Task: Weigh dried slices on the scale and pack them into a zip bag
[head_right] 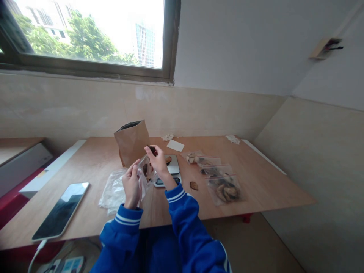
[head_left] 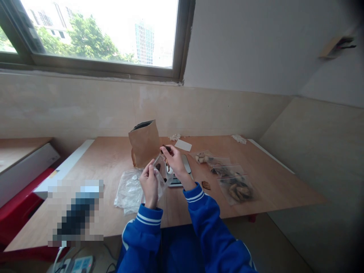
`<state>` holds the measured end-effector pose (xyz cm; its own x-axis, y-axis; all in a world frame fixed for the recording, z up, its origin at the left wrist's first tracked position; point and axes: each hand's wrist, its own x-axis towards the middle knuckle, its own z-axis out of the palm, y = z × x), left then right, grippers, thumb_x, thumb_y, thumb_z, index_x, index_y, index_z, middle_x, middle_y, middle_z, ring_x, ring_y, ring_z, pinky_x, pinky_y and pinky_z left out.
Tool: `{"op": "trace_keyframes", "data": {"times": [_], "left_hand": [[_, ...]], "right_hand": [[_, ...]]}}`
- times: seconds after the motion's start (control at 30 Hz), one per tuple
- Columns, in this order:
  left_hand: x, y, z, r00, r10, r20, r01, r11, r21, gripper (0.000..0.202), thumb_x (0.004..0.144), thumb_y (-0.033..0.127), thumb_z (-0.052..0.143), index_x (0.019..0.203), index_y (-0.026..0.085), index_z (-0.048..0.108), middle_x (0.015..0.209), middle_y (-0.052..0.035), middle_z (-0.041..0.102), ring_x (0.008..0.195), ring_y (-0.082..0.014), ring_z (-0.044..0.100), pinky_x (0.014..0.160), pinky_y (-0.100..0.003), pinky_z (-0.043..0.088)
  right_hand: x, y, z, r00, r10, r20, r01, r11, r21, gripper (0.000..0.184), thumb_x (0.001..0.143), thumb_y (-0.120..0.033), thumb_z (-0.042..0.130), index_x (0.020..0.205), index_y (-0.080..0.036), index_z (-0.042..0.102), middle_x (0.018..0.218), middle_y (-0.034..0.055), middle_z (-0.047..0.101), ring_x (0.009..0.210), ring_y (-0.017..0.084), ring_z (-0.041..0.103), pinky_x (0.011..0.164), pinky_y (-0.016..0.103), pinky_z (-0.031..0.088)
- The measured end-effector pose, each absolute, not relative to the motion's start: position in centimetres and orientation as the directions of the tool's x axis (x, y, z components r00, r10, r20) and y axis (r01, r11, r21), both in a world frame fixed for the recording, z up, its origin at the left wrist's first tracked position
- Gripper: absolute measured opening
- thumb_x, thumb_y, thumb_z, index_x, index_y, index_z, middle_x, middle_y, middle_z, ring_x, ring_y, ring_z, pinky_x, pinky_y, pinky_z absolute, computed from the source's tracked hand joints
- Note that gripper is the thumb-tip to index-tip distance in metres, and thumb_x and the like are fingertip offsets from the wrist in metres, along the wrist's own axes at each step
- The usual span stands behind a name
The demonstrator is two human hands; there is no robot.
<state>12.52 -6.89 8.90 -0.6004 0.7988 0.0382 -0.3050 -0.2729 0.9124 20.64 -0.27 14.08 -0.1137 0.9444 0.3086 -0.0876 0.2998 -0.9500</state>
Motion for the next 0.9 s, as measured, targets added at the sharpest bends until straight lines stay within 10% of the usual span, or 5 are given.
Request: {"op": "trace_keyframes", "data": {"times": [0.67, 0.9], "left_hand": [[12.1, -6.8, 8.8, -0.535, 0.841, -0.083, -0.63, -0.332, 0.702, 0.042, 0.072, 0.035, 0.076, 0.108, 0.013, 0.07, 0.068, 0.0011, 0.063, 0.058, -0.0053, 0.054, 0.059, -0.018, 0.043], [11.8, -7.1, 8.8, -0.537, 0.837, -0.103, -0.646, -0.329, 0.688, 0.054, 0.066, 0.039, 0.08, 0.112, 0.013, 0.07, 0.06, 0.0041, 0.056, 0.053, -0.0048, 0.049, 0.051, -0.016, 0.037]], "right_hand": [[23.1, -1.9, 14.2, -0.393, 0.819, 0.419, 0.272, 0.539, -0.798, 0.038, 0.098, -0.045, 0.04, 0.102, -0.022, 0.07, 0.1, 0.0038, 0.067, 0.097, 0.018, 0.06, 0.089, 0.03, 0.045], [25.7, 3.0, 8.2, -0.131, 0.832, 0.54, 0.577, 0.507, -0.641, 0.032, 0.096, -0.024, 0.04, 0.114, -0.02, 0.066, 0.114, 0.0117, 0.06, 0.111, 0.022, 0.054, 0.101, 0.039, 0.041]]}}
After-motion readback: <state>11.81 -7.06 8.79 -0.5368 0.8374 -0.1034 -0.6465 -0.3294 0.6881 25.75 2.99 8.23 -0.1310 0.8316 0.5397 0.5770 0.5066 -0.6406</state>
